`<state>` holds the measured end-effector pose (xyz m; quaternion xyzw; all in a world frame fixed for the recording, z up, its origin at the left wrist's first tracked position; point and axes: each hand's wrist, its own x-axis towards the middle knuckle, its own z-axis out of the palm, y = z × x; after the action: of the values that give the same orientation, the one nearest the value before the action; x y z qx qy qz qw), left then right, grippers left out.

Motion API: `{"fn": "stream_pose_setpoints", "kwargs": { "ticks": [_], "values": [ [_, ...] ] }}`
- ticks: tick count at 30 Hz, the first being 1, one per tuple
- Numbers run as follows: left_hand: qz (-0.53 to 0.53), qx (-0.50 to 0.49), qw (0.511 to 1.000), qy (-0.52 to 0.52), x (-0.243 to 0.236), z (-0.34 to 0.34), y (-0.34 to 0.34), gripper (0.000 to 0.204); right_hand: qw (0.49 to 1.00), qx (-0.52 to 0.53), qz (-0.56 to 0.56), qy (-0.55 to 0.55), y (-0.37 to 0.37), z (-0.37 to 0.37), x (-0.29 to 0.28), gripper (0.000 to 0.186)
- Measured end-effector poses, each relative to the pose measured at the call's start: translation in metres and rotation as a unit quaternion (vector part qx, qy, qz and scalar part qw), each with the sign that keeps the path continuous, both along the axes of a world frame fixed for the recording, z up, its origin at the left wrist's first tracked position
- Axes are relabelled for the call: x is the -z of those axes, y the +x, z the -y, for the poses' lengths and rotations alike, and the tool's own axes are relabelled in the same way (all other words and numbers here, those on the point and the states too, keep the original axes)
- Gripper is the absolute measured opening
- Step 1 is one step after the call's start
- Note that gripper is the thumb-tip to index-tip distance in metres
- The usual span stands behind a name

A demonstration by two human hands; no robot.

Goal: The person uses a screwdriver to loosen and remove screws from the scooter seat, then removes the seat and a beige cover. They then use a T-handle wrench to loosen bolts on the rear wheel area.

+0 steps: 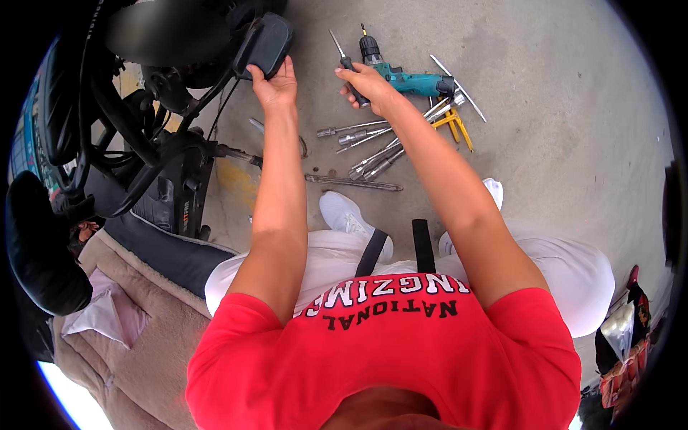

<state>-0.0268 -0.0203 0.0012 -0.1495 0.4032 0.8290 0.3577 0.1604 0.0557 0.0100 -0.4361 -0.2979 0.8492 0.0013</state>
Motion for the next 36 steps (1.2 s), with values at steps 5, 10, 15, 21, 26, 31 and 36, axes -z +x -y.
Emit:
{"fn": "stream_pose_setpoints", "kwargs": {
  "ticks": [5, 10, 15, 21, 26, 31, 36],
  "values": [
    [-0.003, 0.001, 0.999, -0.044, 0.003, 0.001, -0.003, 0.048, 0.999, -0.002, -0.020, 0.033, 0.011, 0.054, -0.003, 0.039],
    [0.013, -0.018, 0.997, -0.075, -0.004, -0.006, -0.013, 0.047, 0.941, -0.021, 0.003, 0.338, 0.014, 0.085, 0.018, 0.045],
    [0.048, -0.052, 0.994, -0.084, 0.000, -0.013, -0.020, 0.049, 0.936, -0.016, -0.041, 0.348, 0.025, 0.071, 0.009, 0.046],
    [0.027, -0.052, 0.995, -0.084, -0.001, -0.011, -0.023, 0.052, 0.926, -0.013, -0.048, 0.374, 0.004, 0.062, 0.012, 0.045],
    [0.016, -0.042, 0.996, -0.074, -0.001, -0.011, -0.015, 0.051, 0.917, -0.023, -0.033, 0.397, 0.000, 0.061, 0.022, 0.044],
    [0.023, -0.031, 0.998, -0.057, 0.001, -0.009, -0.017, 0.052, 0.844, -0.136, 0.045, 0.517, 0.009, 0.033, 0.004, 0.040],
    [0.038, 0.005, 0.999, 0.027, 0.009, 0.001, -0.014, 0.056, 0.932, -0.147, -0.027, 0.329, 0.011, 0.017, 0.004, 0.034]
  ]
}}
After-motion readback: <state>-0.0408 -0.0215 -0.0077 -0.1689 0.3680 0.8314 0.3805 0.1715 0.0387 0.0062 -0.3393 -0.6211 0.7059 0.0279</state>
